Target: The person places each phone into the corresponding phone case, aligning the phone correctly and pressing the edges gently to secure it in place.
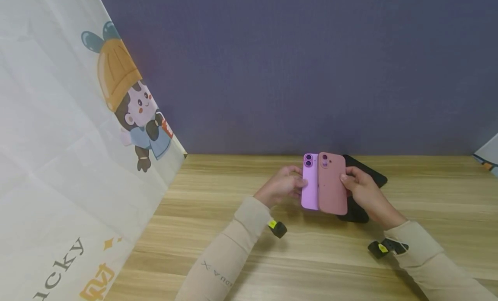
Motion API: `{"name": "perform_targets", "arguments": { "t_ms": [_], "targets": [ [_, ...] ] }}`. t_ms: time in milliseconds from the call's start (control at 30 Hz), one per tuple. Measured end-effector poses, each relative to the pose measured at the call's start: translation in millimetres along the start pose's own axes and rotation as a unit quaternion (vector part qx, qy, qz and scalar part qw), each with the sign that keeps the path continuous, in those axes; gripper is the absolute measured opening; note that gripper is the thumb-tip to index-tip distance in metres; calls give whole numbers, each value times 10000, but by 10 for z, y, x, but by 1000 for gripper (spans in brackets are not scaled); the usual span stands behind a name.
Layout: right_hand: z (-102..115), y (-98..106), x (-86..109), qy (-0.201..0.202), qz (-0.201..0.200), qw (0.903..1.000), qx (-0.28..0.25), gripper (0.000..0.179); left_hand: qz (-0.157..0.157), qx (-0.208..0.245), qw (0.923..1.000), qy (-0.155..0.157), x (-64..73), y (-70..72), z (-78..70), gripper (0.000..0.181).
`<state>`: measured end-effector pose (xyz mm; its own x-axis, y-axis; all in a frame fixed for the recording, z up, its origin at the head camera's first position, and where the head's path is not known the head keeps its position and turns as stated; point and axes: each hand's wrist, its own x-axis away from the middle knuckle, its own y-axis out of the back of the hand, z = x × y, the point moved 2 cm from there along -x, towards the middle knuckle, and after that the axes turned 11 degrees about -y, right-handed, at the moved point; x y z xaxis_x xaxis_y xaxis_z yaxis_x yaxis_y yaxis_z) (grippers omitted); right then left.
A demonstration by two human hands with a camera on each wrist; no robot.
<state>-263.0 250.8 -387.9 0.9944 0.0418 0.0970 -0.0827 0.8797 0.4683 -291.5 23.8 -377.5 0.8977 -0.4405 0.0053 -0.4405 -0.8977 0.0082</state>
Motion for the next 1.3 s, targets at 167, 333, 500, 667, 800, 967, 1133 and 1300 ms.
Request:
{"name": "perform_targets", "arguments": {
  "t_ms": [167,333,500,667,800,967,1133,1300],
  "targets": [
    [-6,-3,-4,37,20,10000,-35,42,-26,1,10000,-7,0,-9,-3,23],
    [-6,-1,-2,102,27,9999,-65,41,-3,3,10000,-12,3,-20,-12,23],
    [-7,-5,-9,118,106,9998,-82,41,37,12,10000,8,1,-25,-7,22],
    [-21,-15,-7,91,154,9998,-97,41,95,-81,9999,-23,0,-24,4,24],
    [-33,-25,-11,96,181,9997,-133,40,136,-90,9998,-64,12,-32,8,25],
    [-35,-26,-16,126,216,9995,-168,38,110,22,9999,-74,20,-45,10,23],
    [-38,-28,-19,111,290,9993,-207,38,75,46,9999,-47,16,-49,11,23],
    [-39,-32,-22,71,355,9990,-261,39,95,74,9999,-42,10,-50,26,24]
  ]
}}
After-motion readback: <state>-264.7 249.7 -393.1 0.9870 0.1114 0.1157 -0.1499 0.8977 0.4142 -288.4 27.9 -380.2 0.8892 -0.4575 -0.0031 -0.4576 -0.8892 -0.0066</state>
